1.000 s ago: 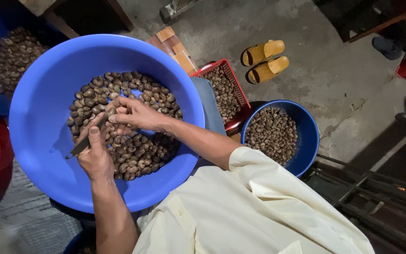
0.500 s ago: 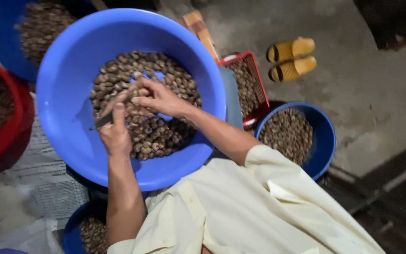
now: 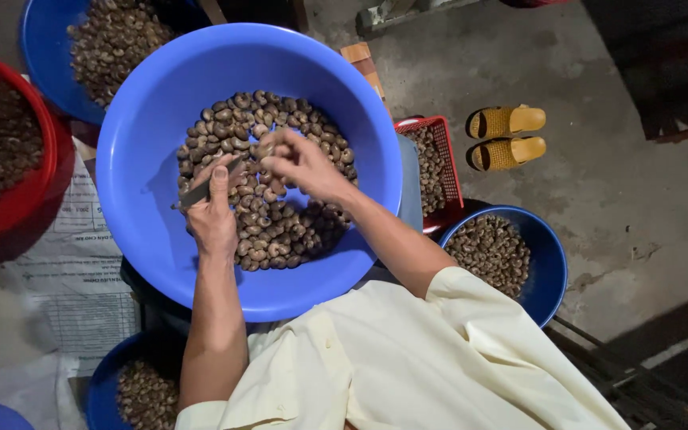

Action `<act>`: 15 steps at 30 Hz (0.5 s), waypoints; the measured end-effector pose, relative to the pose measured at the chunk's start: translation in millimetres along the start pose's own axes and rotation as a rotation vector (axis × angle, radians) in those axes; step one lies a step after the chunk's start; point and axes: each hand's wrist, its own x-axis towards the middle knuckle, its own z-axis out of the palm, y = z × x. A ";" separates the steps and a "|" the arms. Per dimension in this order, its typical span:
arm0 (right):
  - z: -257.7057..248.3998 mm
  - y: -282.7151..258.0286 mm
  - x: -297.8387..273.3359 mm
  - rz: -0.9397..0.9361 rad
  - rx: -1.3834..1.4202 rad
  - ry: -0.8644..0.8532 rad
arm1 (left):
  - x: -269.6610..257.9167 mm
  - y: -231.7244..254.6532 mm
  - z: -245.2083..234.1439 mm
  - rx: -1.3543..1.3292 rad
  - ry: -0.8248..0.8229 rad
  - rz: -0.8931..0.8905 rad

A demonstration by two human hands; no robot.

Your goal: Sorting and prying open nuts using a small handheld tool in a factory setting

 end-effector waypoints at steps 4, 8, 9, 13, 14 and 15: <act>-18.9 -53.4 -27.0 -0.210 -0.266 0.303 | -3.7 11.6 1.6 -0.011 0.046 -0.039; -65.4 -102.6 -88.8 -0.275 -0.441 0.496 | 4.0 -28.0 1.2 0.021 0.131 -0.113; -86.0 -97.2 -103.8 -0.324 -0.441 0.662 | 4.1 -31.1 1.4 0.051 0.135 -0.131; -218.7 -13.2 -180.2 -0.171 -0.299 1.051 | 4.8 -22.5 6.7 0.054 0.129 -0.090; -232.3 10.1 -211.0 -0.150 -0.304 1.027 | 1.9 -27.0 9.1 0.059 0.154 -0.108; -246.1 33.8 -239.8 0.004 -0.532 1.054 | 1.5 -31.3 10.1 0.025 0.173 -0.087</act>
